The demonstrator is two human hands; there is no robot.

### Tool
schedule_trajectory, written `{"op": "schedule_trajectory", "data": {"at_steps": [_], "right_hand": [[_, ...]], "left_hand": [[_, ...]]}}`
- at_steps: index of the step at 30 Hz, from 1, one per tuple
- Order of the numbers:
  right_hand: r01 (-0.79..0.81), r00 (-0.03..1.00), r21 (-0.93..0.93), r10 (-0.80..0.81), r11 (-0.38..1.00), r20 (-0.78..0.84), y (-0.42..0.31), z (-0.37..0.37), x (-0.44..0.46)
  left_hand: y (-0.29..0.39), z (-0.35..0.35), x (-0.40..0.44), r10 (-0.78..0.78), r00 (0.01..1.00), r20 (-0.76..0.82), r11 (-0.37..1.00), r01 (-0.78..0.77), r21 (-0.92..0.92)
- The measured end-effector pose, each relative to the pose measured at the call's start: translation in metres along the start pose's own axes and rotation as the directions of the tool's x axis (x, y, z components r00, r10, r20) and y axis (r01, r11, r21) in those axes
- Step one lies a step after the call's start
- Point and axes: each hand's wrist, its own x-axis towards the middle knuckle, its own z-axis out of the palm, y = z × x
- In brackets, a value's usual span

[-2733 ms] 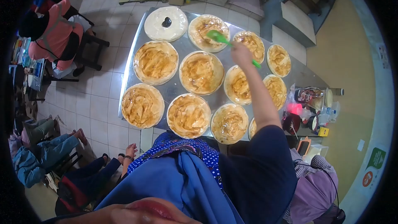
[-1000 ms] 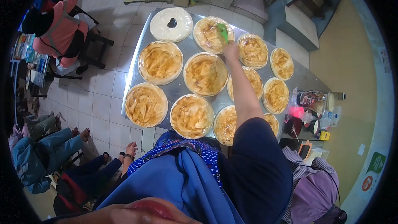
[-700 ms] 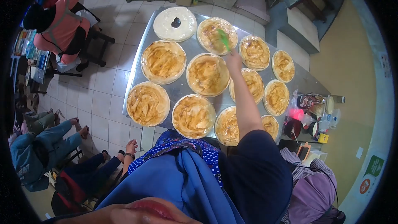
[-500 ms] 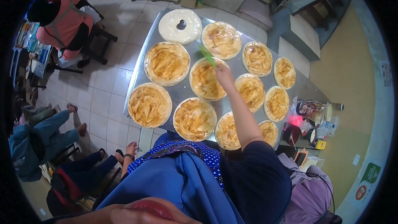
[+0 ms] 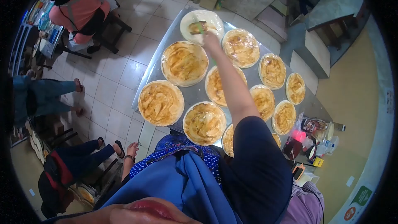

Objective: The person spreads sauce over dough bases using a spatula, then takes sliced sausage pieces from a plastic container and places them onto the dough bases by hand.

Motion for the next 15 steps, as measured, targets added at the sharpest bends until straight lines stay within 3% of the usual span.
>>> {"op": "schedule_trajectory", "data": {"at_steps": [3,5,7,8,10,12,14,15], "right_hand": [[-0.006,0.997,-0.085,0.0,0.996,-0.074,0.008,-0.019,0.059],[0.146,0.972,-0.459,-0.214,0.876,-0.1,0.014,-0.005,0.069],[0.296,0.927,-0.562,-0.374,0.772,-0.027,0.014,0.018,0.043],[0.272,0.952,-0.549,-0.303,0.791,0.035,0.0,0.02,0.015],[0.357,0.931,-0.59,-0.326,0.724,0.163,0.01,0.008,-0.008],[0.311,0.948,-0.717,-0.258,0.624,0.187,0.006,-0.024,-0.041],[0.41,0.86,-0.782,-0.484,0.469,0.161,0.041,-0.07,-0.036],[0.335,0.888,-0.844,-0.439,0.418,0.135,0.034,-0.093,-0.04]], "left_hand": [[-0.013,-0.009,0.004,-0.036,0.999,0.03,0.995,0.034,0.09],[-0.018,-0.009,0.004,-0.049,0.998,0.03,0.995,0.046,0.093],[-0.022,-0.011,0.003,-0.063,0.997,0.033,0.993,0.059,0.103],[-0.023,-0.011,0.003,-0.069,0.997,0.037,0.992,0.065,0.107],[-0.02,-0.01,0.004,-0.072,0.997,0.041,0.992,0.068,0.105],[-0.016,-0.01,0.004,-0.074,0.997,0.033,0.994,0.071,0.083],[-0.014,-0.011,0.005,-0.045,0.999,0.008,0.999,0.045,0.023],[-0.016,-0.012,0.005,-0.02,1.0,-0.017,0.999,0.019,-0.028]]}}
